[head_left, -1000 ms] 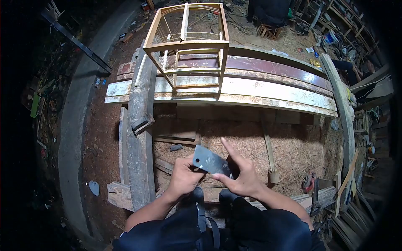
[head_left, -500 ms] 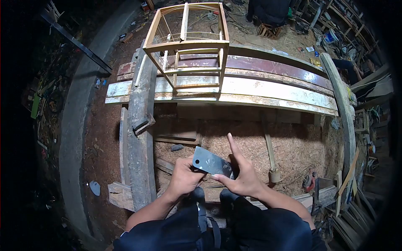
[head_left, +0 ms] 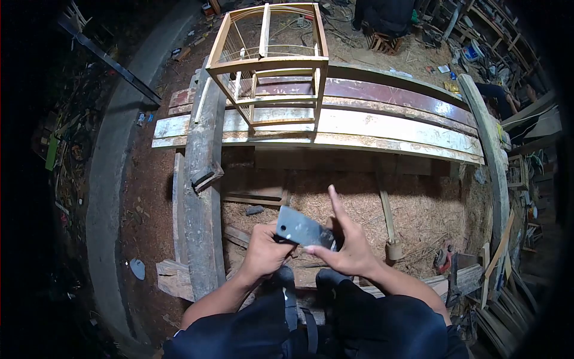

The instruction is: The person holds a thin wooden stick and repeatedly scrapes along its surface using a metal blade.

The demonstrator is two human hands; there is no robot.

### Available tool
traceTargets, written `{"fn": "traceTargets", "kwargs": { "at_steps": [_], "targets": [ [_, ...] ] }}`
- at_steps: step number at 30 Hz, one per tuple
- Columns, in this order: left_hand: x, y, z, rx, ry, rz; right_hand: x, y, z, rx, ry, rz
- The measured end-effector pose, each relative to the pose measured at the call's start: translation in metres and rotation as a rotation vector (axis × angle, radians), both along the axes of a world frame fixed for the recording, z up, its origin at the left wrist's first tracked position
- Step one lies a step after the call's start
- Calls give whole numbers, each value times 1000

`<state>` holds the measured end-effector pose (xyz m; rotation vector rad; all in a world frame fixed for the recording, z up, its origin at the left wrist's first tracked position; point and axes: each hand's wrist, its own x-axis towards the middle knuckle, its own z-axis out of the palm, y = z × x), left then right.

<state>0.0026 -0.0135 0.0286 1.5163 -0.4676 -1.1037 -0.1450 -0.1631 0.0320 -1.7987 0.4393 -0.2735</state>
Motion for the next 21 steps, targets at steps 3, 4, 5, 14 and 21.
{"fn": "traceTargets", "kwargs": {
  "at_steps": [3,4,5,14,21],
  "targets": [
    [0,0,0,-8,-58,-21,1,-2,-2,-91,-55,-2],
    [0,0,1,-11,-58,-19,0,-2,-3,-94,-55,0],
    [-1,0,2,4,-21,-13,-2,-2,-4,-70,-22,0],
    [-1,1,4,53,52,-28,-2,-6,-1,-98,8,-53],
    [-1,-3,13,7,106,-48,-2,-4,-5,16,-2,-33]
  ]
}}
